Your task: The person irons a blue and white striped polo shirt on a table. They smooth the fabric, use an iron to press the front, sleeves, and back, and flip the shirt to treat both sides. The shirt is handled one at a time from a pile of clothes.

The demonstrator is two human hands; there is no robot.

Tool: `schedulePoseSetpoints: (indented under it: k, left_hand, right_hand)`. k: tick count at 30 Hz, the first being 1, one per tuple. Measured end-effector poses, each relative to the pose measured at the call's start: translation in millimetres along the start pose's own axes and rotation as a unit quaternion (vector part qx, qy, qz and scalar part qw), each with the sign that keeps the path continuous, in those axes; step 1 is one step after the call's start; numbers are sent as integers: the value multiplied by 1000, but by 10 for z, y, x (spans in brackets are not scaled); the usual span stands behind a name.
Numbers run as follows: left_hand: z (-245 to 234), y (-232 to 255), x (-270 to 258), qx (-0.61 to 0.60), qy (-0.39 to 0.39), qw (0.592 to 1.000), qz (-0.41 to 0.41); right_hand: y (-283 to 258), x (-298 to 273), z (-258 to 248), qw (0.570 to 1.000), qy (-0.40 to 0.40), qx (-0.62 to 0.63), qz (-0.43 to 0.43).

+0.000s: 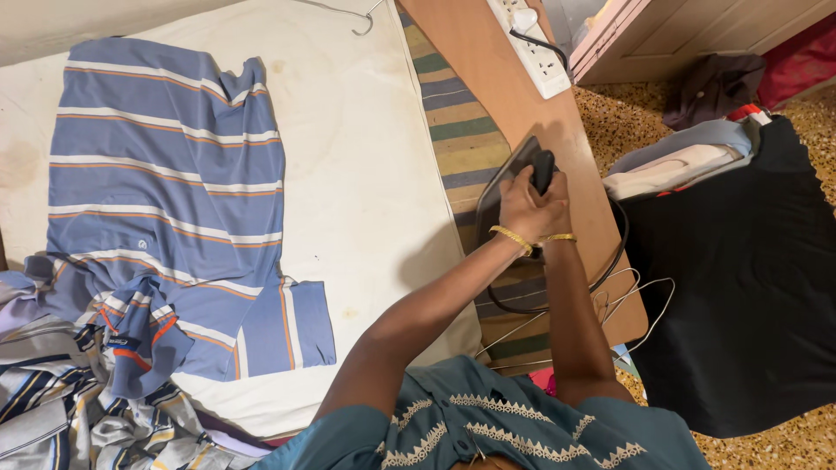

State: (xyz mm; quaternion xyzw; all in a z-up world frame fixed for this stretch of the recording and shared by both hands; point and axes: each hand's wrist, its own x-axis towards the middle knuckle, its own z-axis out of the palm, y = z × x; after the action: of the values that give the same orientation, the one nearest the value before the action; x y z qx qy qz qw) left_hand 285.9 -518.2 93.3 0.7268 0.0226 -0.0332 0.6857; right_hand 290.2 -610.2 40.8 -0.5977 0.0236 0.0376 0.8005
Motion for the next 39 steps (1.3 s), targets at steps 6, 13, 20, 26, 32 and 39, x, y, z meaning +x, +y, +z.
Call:
schedulePoseSetpoints:
  k: [6,13,20,26,32,39]
  left_hand:
    - [238,-17,97,17,3,999,-35]
    - [-135,-14,34,33,-58,998,21]
    - [-1797,-978,-600,74,70,993,58]
    - [-3156,-1167,-1316,173,217,961,-21]
    - [-3457,-1091,-1576,91,261,961,-18]
    - [-2892,-970,-1354,23,173,984,35]
  right_hand:
    - [-280,223,-177,897,152,313,274]
    - [-67,341,-408,939,142,-313,6]
    - [-646,141,53,968,108,-213,80]
    - [-620,216,36,949,120,-287,59]
    - [-619,190,178,904,184,-383,37]
    - [-754,-201,643,877,229,-420,37]
